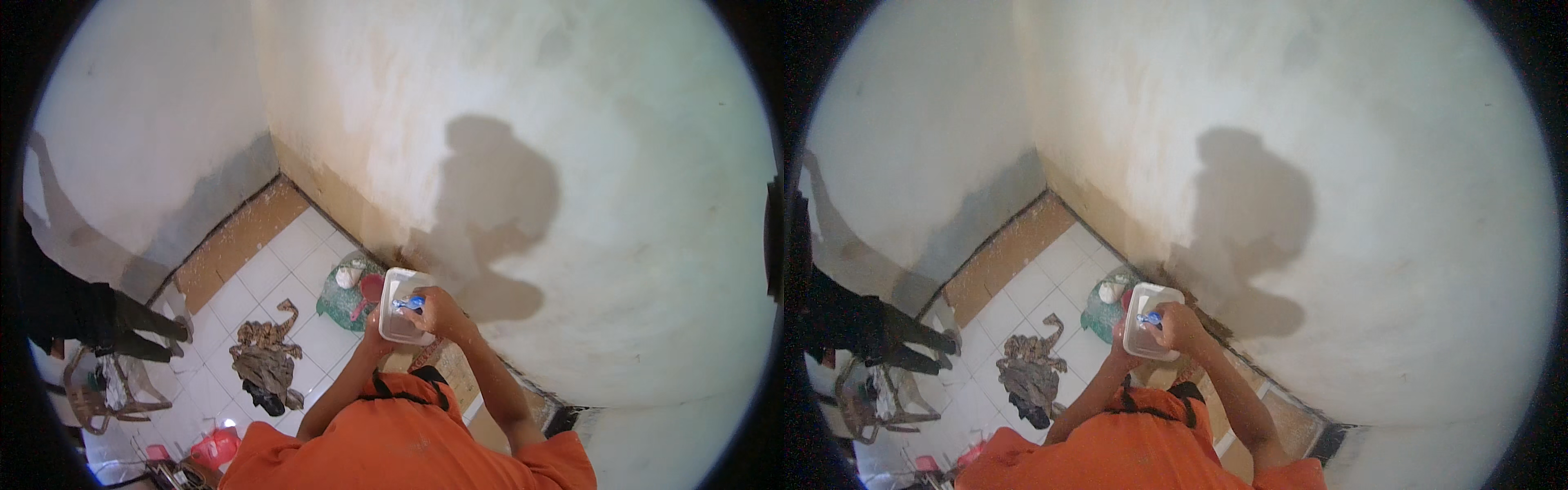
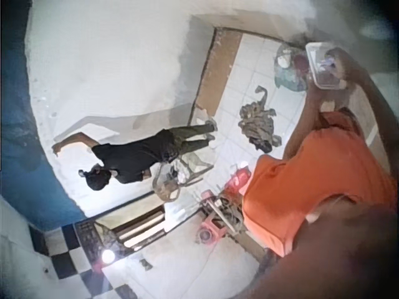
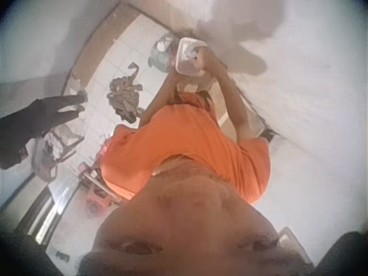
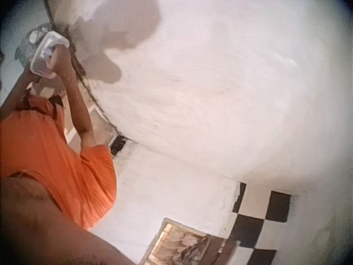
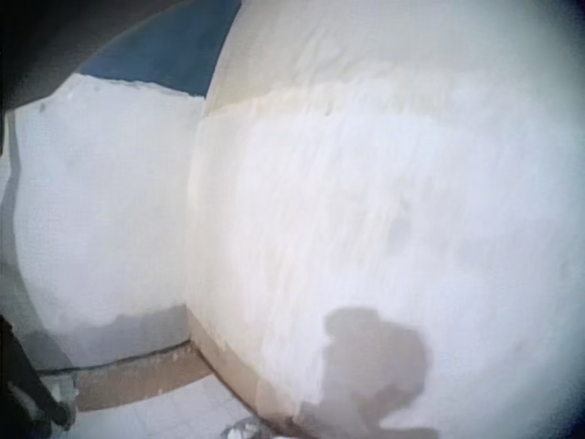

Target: The person applies white paint to a wall using a brush, frequently dipping the brush into a plastic container of paint held in the other hand.

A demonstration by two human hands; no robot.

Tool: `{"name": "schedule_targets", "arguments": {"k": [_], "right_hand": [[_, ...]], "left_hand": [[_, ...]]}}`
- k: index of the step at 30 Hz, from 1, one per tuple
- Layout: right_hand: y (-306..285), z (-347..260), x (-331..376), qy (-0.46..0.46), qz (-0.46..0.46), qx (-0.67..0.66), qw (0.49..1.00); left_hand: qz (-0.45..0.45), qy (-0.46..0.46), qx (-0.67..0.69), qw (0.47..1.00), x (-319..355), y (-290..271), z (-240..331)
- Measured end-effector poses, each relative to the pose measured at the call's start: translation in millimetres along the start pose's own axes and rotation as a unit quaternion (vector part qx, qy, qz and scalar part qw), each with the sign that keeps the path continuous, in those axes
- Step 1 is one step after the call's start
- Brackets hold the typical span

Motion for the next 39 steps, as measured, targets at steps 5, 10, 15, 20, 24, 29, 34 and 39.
{"name": "schedule_targets", "arguments": {"k": [5, 10, 15, 20, 24, 29, 34, 39], "right_hand": [[-23, -23, -22, -0.024, 0.083, -0.006, 0.996], [-46, -27, -62, -0.058, 0.094, 0.029, 0.993], [-88, -26, -84, -0.088, 0.199, -0.010, 0.976], [-89, -18, -107, -0.085, 0.155, 0.021, 0.984], [-81, 19, -134, -0.115, 0.085, 0.119, 0.983], [-140, 22, -187, -0.132, 0.167, 0.091, 0.973], [-173, 69, -275, -0.170, 0.216, 0.219, 0.936], [-221, 84, -340, -0.137, 0.240, 0.302, 0.912]], "left_hand": [[-0.148, 0.000, -0.015, 0.989, -9, 25, 18], [0.046, 0.002, 0.097, 0.994, -54, 20, 39], [0.030, -0.016, 0.117, 0.993, -85, 71, 43], [0.041, 0.012, 0.064, 0.997, -126, 57, 53], [-0.048, -0.017, 0.122, 0.991, -150, 66, 55], [-0.029, 0.011, 0.092, 0.995, -178, 110, 64], [-0.026, 0.005, 0.090, 0.996, -214, 134, 72], [0.005, -0.024, 0.106, 0.994, -213, 114, 69]]}}
Point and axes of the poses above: each hand's wrist, its own x-axis away from the middle knuckle, its own y-axis out of the palm, z = x × y, the point moved 4 cm from there along -x, towards the middle knuckle, and after that the axes turned 15 degrees about z, right-handed, at the moved point
